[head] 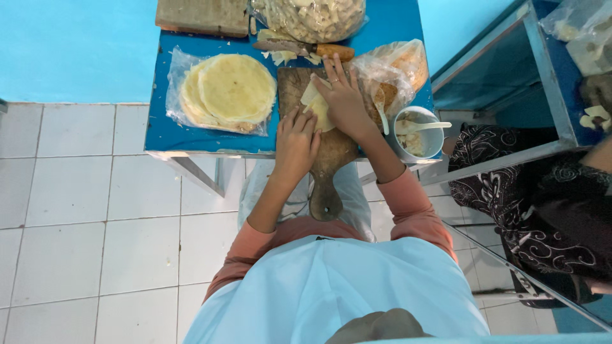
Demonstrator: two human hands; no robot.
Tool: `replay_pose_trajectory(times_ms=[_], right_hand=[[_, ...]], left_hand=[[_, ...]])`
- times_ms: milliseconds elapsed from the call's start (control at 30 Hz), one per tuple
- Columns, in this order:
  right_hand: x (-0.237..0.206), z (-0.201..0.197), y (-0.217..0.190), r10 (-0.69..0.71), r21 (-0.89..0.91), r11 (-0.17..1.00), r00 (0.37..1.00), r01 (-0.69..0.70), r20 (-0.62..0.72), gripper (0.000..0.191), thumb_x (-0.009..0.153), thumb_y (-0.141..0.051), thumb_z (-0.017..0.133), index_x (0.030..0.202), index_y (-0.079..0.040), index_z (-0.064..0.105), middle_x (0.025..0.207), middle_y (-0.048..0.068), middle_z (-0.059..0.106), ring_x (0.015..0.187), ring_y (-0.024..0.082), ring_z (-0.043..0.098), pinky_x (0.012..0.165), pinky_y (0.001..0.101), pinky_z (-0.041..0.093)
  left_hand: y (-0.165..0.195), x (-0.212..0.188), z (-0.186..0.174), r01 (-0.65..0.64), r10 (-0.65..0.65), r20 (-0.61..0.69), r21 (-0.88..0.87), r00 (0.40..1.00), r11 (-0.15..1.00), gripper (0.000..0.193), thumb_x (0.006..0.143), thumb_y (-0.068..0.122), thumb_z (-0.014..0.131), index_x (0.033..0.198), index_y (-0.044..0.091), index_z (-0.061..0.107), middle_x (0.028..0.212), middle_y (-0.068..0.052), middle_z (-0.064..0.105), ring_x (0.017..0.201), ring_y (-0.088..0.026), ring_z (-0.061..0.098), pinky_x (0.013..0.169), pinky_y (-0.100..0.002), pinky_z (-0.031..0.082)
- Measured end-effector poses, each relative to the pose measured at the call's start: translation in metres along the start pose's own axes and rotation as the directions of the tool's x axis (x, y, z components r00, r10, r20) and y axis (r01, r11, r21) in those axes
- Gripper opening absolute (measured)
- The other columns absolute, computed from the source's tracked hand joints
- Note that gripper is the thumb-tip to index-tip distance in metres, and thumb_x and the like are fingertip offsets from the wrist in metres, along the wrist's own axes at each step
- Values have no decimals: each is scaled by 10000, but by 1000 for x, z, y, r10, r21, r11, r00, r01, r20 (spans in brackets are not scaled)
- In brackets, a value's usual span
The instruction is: The person places cheese slices on a round flatbread on a wooden cutting board, scoops filling from a bowl with a spoon onto the bread, and folds the flatbread over the filling, pressing it closed by hand.
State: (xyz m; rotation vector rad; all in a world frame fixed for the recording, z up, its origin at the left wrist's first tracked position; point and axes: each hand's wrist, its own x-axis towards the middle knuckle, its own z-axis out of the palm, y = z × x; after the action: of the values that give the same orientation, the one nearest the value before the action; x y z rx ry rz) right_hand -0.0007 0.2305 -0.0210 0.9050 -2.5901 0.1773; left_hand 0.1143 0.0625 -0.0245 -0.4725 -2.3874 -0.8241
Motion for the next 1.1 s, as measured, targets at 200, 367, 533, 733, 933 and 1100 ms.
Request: replay_pose_trajectory(times_ms=[200,367,533,733,933,1100], right_hand=[[-1,6,5,-20,-230,973,991,-11,-132,416,949,-76,647,1363,-63,685,1717,242,264,1630,379,151,1275,628,176],[-5,-4,-8,-61,-142,989,984,37,-168,417,903,-82,637,1307,-123,731,1680,237,273,1580,406,156,1216,678,143],[-19,-29,-15,101,-150,982,992,-112,-79,475,892,-31,662,1361,-104,656,1719,239,273,1608,405,186,1239,669,159],[-90,-101,-19,334,-27,925,842,-380,-423,781,906,-217,875,1585,-130,499,1681,209,290,1587,446,202,1260,702,132],[-168,-128,-13,777,247,629,584,-737,-235,1375,581,-288,1056,1638,-96,199,1690,273,139,1536,522,91,1170,647,198],[-175,-100,13,643,399,761,677,-512,-358,1326,718,-142,1013,1690,-56,115,1758,200,195,1636,411,217,1350,479,256]], left_hand=[[-2,-1,0,14,-14,14,-8,1000,1000,320,942,154,680,1215,-12,693,1322,-159,642,1337,-384,514,1115,-514,381],[-1,-1,0,13,-13,15,-13,1000,1000,322,947,152,676,1223,-13,689,1325,-163,640,1341,-389,507,1114,-515,379],[2,-2,2,19,-19,17,-13,1000,1000,335,947,149,670,1236,-18,675,1328,-169,639,1347,-394,503,1115,-518,374],[3,-2,3,37,-36,24,-48,999,998,427,939,132,668,1308,-70,595,1293,-223,625,1336,-425,498,1106,-528,373],[2,-1,14,28,-28,22,-40,999,999,351,913,124,699,1211,-34,605,1298,-219,631,1337,-428,503,1111,-534,377],[7,-3,17,78,-84,-42,-136,996,988,321,925,129,725,1190,-7,604,1380,-204,600,1320,-402,532,1125,-507,411]])
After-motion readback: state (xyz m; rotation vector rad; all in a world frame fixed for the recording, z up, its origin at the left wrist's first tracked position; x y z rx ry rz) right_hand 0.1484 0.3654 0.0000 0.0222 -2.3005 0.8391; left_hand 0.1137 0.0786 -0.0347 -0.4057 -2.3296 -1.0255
